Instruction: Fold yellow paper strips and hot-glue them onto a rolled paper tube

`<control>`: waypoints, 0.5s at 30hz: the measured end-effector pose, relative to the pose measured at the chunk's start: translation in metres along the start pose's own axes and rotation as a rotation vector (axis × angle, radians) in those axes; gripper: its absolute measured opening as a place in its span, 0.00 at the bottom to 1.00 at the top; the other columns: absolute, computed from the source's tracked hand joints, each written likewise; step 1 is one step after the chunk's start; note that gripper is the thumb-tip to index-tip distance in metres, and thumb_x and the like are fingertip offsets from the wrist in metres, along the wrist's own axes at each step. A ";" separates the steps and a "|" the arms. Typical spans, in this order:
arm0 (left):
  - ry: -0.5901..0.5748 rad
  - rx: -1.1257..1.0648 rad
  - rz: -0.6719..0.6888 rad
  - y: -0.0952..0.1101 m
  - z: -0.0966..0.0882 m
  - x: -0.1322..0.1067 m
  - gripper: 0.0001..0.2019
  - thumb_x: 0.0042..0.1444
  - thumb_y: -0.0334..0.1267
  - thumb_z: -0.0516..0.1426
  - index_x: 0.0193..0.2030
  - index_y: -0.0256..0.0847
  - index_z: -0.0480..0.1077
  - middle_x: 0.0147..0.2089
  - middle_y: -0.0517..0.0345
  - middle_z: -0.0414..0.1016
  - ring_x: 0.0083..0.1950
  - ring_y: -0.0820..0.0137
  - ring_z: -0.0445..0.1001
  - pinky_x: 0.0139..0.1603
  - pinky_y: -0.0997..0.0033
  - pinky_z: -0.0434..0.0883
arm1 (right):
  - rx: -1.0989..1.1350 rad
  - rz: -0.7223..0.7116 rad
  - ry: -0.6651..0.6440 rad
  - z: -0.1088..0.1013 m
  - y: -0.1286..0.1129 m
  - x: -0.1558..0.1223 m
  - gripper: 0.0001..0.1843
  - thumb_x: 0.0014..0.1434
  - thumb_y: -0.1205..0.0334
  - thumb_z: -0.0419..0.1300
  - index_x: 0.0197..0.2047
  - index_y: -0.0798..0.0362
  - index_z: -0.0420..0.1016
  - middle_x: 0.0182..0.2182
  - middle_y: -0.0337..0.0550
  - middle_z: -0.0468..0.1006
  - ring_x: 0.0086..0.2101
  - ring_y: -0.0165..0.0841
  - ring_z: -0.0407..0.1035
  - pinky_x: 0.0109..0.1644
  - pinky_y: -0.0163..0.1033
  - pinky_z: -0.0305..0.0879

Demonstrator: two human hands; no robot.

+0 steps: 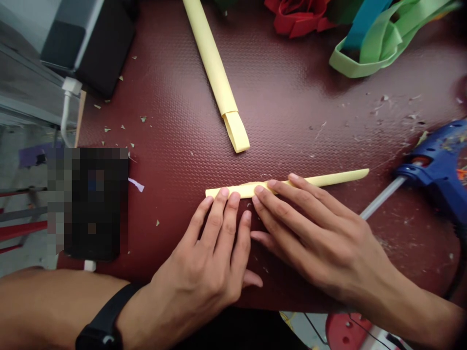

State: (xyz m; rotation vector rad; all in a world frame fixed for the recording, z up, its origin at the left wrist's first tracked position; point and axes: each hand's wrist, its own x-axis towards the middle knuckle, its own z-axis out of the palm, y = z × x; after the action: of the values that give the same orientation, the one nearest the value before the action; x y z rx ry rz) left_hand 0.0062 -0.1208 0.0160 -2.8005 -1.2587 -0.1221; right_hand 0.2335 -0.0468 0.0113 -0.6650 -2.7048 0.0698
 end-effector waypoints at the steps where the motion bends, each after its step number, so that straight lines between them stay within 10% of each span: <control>1: -0.005 -0.003 -0.002 0.000 0.000 0.000 0.42 0.76 0.61 0.56 0.72 0.13 0.67 0.72 0.13 0.70 0.74 0.28 0.73 0.72 0.36 0.75 | 0.005 0.002 -0.002 0.000 0.000 0.000 0.15 0.72 0.66 0.68 0.54 0.70 0.87 0.57 0.63 0.87 0.54 0.60 0.85 0.61 0.68 0.85; 15: -0.011 -0.014 0.004 -0.002 0.001 0.001 0.43 0.76 0.62 0.56 0.71 0.13 0.67 0.72 0.11 0.70 0.74 0.27 0.73 0.72 0.34 0.75 | 0.017 0.019 -0.005 0.000 0.000 -0.001 0.18 0.75 0.67 0.63 0.58 0.74 0.84 0.56 0.64 0.86 0.55 0.62 0.84 0.62 0.70 0.84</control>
State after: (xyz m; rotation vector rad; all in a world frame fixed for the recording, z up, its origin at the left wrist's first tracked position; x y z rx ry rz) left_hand 0.0054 -0.1184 0.0154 -2.8193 -1.2601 -0.1159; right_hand 0.2343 -0.0468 0.0110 -0.6861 -2.6995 0.0997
